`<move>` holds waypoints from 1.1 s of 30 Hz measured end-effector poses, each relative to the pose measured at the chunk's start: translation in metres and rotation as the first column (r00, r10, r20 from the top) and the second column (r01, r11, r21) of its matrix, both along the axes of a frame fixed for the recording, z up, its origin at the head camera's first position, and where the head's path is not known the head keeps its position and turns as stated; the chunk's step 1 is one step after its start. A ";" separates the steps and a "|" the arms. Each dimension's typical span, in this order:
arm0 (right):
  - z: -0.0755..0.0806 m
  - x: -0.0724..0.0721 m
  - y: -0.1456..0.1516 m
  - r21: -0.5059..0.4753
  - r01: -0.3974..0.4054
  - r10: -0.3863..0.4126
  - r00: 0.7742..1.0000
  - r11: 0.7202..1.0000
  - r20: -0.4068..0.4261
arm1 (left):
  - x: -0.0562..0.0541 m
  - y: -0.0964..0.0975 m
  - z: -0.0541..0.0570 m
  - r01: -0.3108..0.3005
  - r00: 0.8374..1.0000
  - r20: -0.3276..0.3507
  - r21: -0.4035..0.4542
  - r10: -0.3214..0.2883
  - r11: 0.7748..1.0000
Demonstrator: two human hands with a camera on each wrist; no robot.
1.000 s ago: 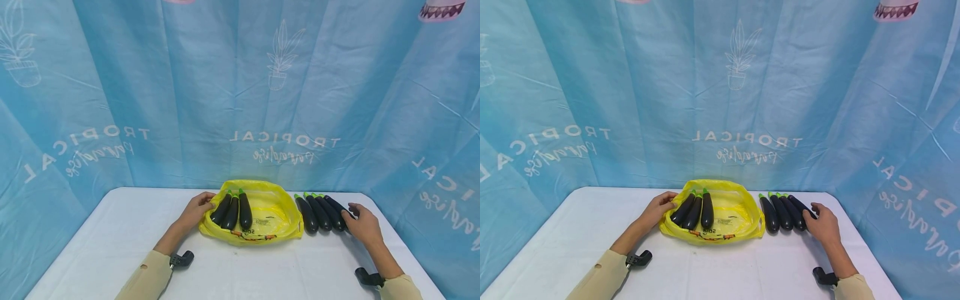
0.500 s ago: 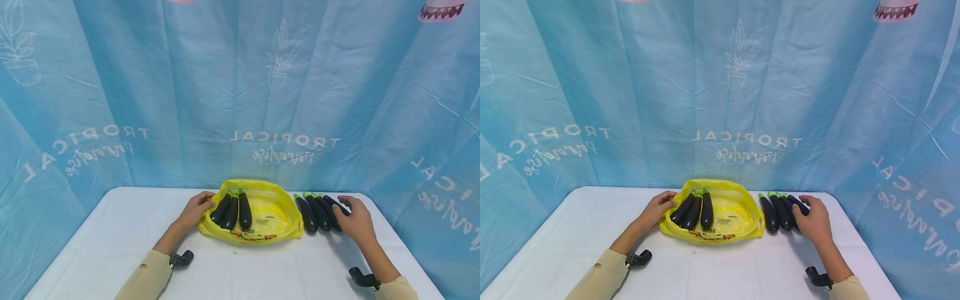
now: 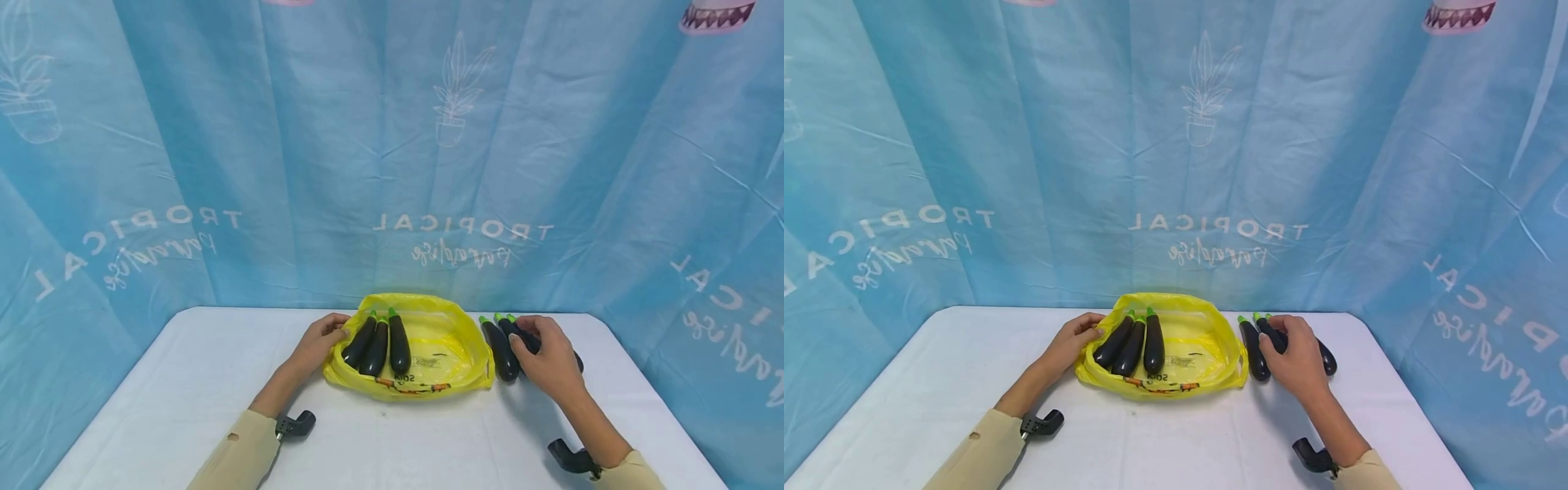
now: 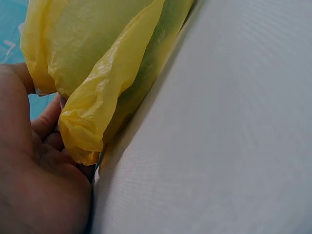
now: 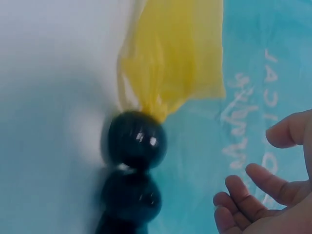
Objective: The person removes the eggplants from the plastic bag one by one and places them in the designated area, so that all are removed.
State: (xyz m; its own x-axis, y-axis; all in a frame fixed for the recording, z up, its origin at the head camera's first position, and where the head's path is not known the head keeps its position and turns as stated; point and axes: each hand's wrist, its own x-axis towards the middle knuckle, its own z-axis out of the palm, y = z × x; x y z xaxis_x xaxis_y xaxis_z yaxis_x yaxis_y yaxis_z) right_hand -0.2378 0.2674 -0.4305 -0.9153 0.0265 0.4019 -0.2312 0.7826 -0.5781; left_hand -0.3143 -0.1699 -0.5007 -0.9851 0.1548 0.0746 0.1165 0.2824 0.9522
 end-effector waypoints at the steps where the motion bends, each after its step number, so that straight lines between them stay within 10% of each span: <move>1: 0.001 0.000 -0.003 0.001 -0.011 0.011 1.000 1.000 -0.003 | 0.000 0.000 0.000 0.003 1.000 -0.001 0.002 -0.003 1.000; 33: -0.003 -0.001 -0.088 -0.009 -0.248 0.247 0.967 0.969 -0.060 | 0.000 -0.001 -0.003 0.019 1.000 -0.015 -0.010 -0.019 1.000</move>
